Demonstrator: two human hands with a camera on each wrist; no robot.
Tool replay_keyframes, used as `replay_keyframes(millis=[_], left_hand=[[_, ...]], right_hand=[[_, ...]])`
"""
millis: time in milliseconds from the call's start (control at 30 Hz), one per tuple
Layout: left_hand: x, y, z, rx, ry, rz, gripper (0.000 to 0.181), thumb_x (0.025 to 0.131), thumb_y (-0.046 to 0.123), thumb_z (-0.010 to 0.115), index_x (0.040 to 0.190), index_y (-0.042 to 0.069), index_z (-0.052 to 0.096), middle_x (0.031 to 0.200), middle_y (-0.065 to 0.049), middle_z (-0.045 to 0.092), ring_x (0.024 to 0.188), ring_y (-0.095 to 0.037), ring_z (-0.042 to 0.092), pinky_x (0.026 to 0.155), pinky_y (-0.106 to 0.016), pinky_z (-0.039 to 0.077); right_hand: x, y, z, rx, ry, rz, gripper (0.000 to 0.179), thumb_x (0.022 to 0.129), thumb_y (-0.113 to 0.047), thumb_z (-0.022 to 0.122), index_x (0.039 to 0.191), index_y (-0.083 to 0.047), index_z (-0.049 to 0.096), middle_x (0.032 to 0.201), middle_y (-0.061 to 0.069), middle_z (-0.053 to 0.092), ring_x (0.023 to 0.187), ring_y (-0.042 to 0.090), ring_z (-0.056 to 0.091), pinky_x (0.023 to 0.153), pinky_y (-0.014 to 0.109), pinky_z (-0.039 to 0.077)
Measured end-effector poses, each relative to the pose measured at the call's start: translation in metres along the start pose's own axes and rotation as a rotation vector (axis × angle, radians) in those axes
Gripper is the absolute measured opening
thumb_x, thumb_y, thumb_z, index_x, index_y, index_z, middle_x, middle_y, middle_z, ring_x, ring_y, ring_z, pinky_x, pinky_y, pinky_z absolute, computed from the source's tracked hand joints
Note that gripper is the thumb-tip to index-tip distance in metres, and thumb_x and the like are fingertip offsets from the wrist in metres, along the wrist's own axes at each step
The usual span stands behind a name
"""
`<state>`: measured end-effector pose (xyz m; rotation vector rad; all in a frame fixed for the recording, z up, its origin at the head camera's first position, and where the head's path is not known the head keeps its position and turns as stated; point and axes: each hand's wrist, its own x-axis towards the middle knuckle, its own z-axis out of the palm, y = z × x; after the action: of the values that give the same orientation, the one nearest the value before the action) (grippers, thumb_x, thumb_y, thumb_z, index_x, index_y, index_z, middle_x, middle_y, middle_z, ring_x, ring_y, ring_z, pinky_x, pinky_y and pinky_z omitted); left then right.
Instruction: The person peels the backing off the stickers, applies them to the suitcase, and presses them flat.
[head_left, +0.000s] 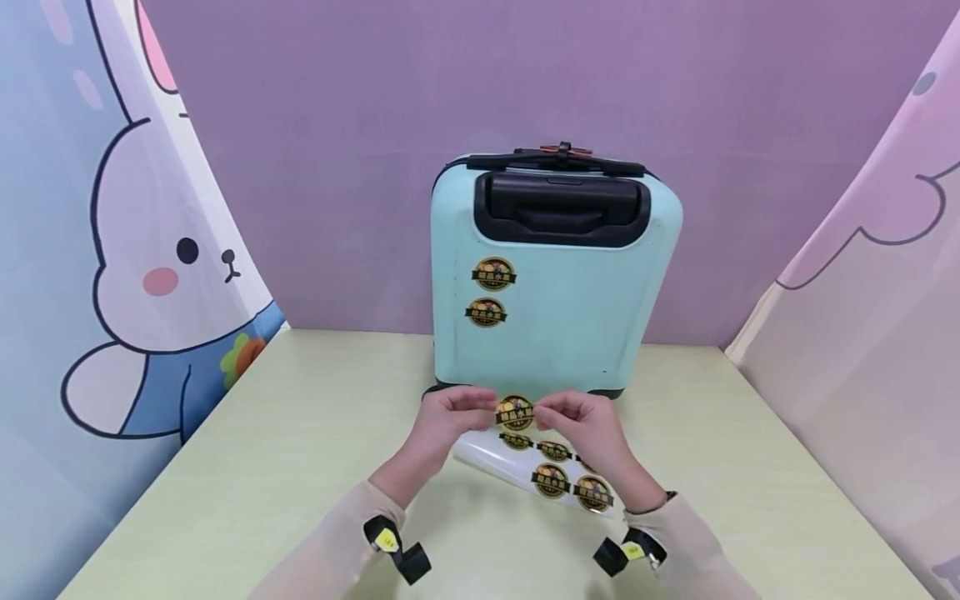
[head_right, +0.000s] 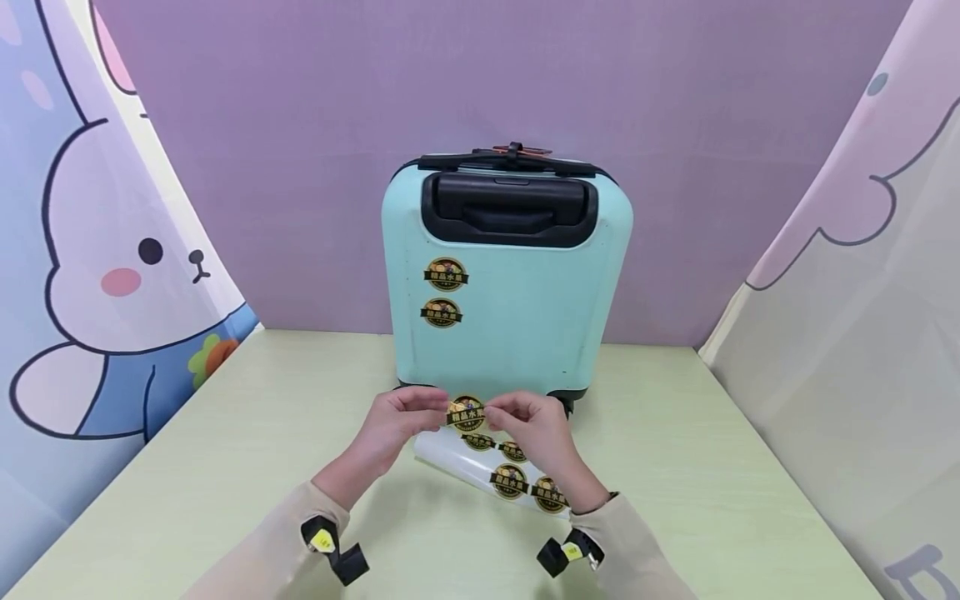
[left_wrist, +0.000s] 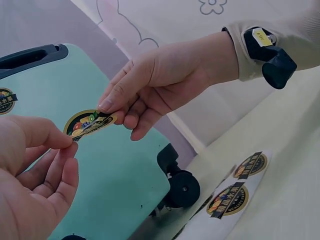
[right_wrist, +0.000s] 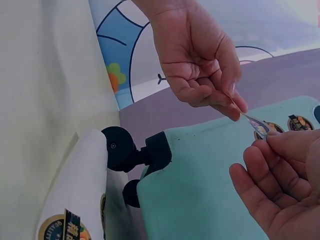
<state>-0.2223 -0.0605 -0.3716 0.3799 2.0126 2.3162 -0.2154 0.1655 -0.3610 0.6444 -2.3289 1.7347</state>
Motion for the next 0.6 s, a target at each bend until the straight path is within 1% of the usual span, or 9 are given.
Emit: replay_keyframes(millis=[133, 267, 367, 467, 600], left_hand=[[0.003, 0.003, 0.000, 0.019, 0.027, 0.024, 0.033, 0.084, -0.006, 0.070, 0.116, -0.014, 0.063, 0.106, -0.015, 0.073, 0.090, -0.012, 0.069, 0.082, -0.028, 0.058], [0.007, 0.009, 0.001, 0.027, 0.080, 0.050, 0.028, 0.084, -0.007, 0.071, 0.112, -0.011, 0.067, 0.105, -0.015, 0.073, 0.092, -0.015, 0.070, 0.080, -0.026, 0.058], [0.011, 0.011, 0.000, 0.011, 0.119, 0.072, 0.026, 0.083, -0.008, 0.071, 0.108, -0.010, 0.069, 0.102, -0.015, 0.074, 0.092, -0.017, 0.071, 0.077, -0.025, 0.058], [0.012, 0.011, -0.002, 0.003, 0.158, 0.089, 0.025, 0.082, -0.009, 0.072, 0.107, -0.011, 0.069, 0.099, -0.014, 0.074, 0.088, -0.015, 0.070, 0.075, -0.025, 0.058], [0.015, 0.010, -0.006, 0.000, 0.202, 0.106, 0.026, 0.082, -0.010, 0.071, 0.107, -0.014, 0.067, 0.094, -0.010, 0.074, 0.083, -0.009, 0.069, 0.075, -0.024, 0.058]], right_hand=[[0.004, 0.000, 0.002, 0.011, 0.017, -0.007, 0.013, 0.091, -0.008, 0.072, 0.095, 0.004, 0.074, 0.083, 0.015, 0.073, 0.075, 0.014, 0.069, 0.073, 0.027, 0.060], [0.010, 0.000, 0.004, 0.036, 0.036, -0.011, 0.014, 0.092, -0.009, 0.072, 0.097, 0.004, 0.074, 0.086, 0.016, 0.073, 0.077, 0.015, 0.069, 0.075, 0.027, 0.059], [0.015, 0.000, 0.007, 0.061, 0.055, -0.015, 0.015, 0.092, -0.009, 0.072, 0.098, 0.004, 0.074, 0.087, 0.016, 0.073, 0.077, 0.014, 0.070, 0.076, 0.027, 0.060], [0.020, 0.001, 0.010, 0.078, 0.064, -0.018, 0.016, 0.091, -0.009, 0.073, 0.098, 0.005, 0.073, 0.087, 0.016, 0.073, 0.077, 0.014, 0.070, 0.075, 0.028, 0.060], [0.027, 0.002, 0.015, 0.075, 0.077, -0.013, 0.016, 0.091, -0.010, 0.073, 0.098, 0.004, 0.074, 0.087, 0.014, 0.073, 0.076, 0.015, 0.070, 0.075, 0.028, 0.060]])
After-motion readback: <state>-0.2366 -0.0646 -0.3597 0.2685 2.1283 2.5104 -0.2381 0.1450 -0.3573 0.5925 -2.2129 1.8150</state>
